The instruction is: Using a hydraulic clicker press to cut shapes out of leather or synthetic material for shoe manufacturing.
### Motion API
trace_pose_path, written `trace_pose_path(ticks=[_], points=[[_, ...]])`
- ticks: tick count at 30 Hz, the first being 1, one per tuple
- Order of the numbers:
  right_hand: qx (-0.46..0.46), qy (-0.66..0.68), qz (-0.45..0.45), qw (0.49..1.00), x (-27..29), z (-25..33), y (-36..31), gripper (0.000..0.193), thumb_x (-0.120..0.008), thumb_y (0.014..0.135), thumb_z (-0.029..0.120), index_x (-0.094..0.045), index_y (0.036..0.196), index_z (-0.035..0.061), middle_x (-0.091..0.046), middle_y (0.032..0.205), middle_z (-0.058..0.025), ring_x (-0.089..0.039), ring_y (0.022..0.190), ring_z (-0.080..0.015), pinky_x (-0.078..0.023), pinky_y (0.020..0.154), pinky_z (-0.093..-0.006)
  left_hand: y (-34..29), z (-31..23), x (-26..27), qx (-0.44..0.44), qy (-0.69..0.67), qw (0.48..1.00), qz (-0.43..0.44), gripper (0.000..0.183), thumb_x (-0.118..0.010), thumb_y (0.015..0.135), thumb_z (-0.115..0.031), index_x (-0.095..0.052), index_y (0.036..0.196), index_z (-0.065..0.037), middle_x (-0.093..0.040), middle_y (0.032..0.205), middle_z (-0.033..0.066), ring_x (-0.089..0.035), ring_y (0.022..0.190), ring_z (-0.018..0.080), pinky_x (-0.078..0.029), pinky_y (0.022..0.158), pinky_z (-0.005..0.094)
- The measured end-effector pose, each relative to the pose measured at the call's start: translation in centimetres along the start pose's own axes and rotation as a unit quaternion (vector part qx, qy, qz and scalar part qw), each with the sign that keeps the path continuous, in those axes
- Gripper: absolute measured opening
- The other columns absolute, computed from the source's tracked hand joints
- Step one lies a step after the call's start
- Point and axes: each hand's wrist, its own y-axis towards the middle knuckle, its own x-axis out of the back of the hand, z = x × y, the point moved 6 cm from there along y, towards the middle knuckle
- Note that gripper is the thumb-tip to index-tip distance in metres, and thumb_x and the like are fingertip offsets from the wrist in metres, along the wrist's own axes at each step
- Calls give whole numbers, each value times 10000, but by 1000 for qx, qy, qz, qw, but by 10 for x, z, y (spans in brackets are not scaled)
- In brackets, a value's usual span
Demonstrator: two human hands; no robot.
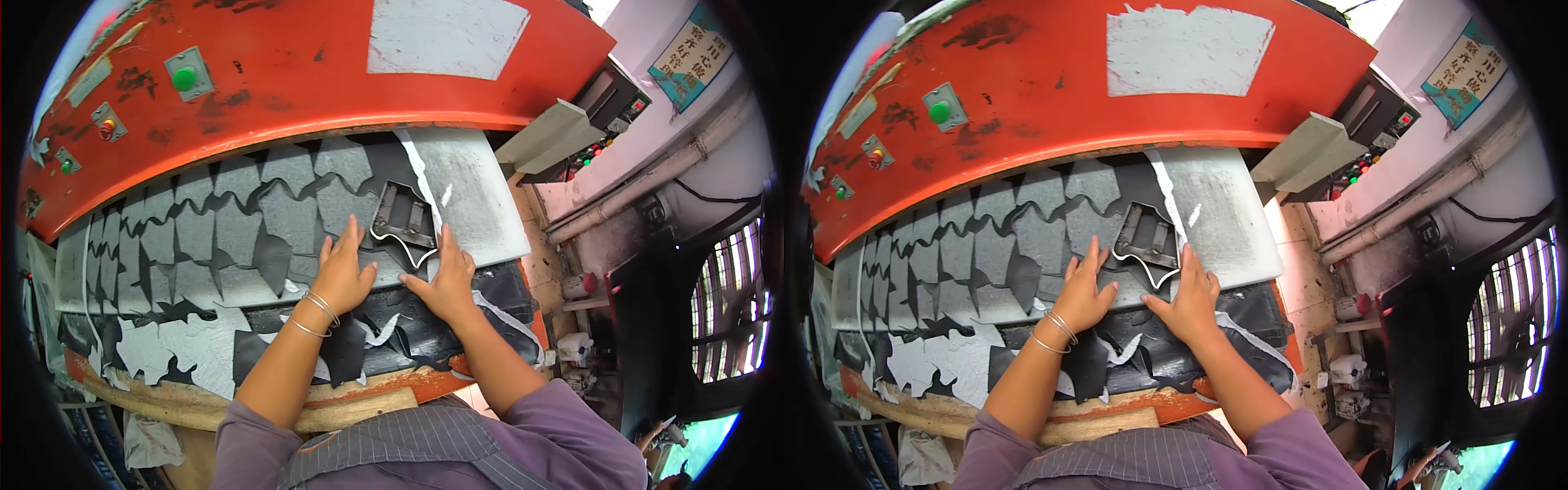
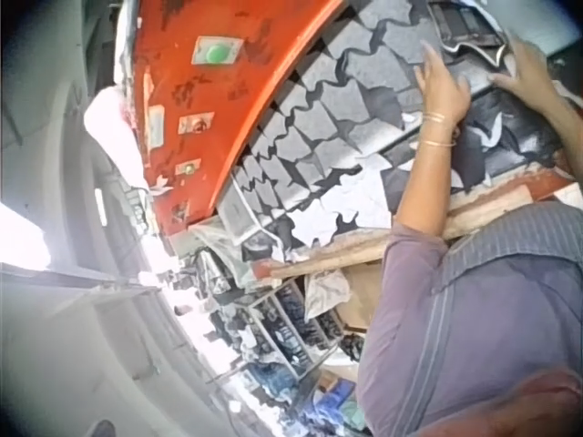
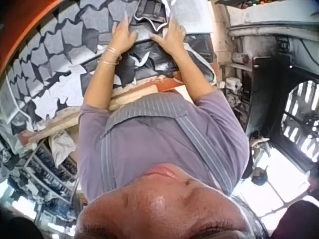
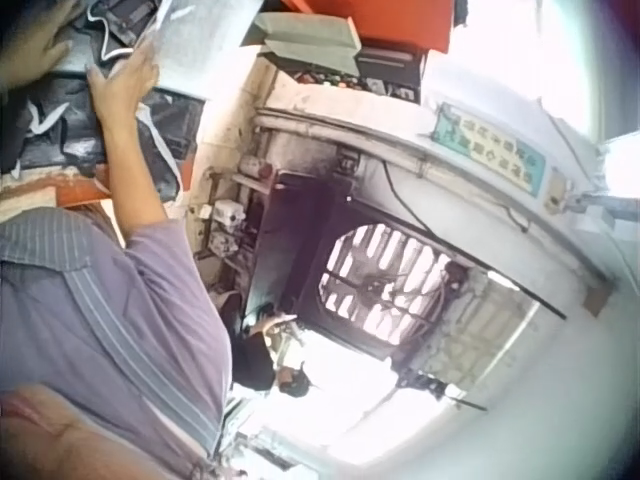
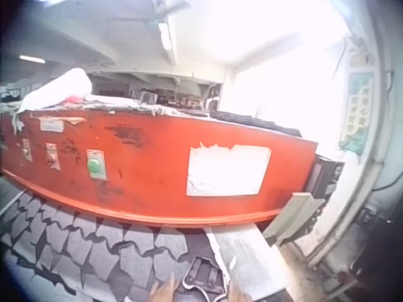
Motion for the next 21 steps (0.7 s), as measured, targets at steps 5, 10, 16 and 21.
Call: trace_pose_path(ticks=[5, 10, 16, 21], points=[[-14, 54, -23, 998, -3, -18, 3, 1006, -770, 732, 379, -205, 1410, -103, -505, 1326, -249, -433, 1282, -325, -144, 1077, -512, 28, -3, -12, -20, 2, 1000, 18, 871, -590, 795, -119, -57, 1452, 87, -470, 1391, 180, -439, 1280, 319, -111, 1142, 477], [24, 71, -50, 996, 7, -24, 15, 1017, -768, 725, 427, -235, 1403, -112, -510, 1307, -283, -458, 1273, -330, -187, 1075, -476, 43, -7, -8, -30, 35, 998, 44, 883, -609, 787, -131, -76, 1465, 55, -475, 1398, 153, -617, 878, 229, -136, 1144, 451], [165, -42, -14, 985, 50, 2, 62, 713, -667, 807, 358, -398, 1371, 14, -492, 1337, -223, -471, 1248, -330, -343, 1027, -435, 33, -6, -6, -26, 34, 999, -19, 856, -568, 765, -89, -98, 1467, 44, -472, 1394, 169, -583, 1021, 262, -163, 1148, 437], [459, -166, 70, 870, 10, 58, 113, 331, -536, 844, 170, -603, 1161, 97, -583, 1246, -102, -504, 1218, -242, -393, 976, -402, 29, -10, 2, -49, -40, 985, -160, 852, -530, 738, -29, -94, 1465, 53, -450, 1397, 205, -410, 1286, 384, -197, 1142, 434]])
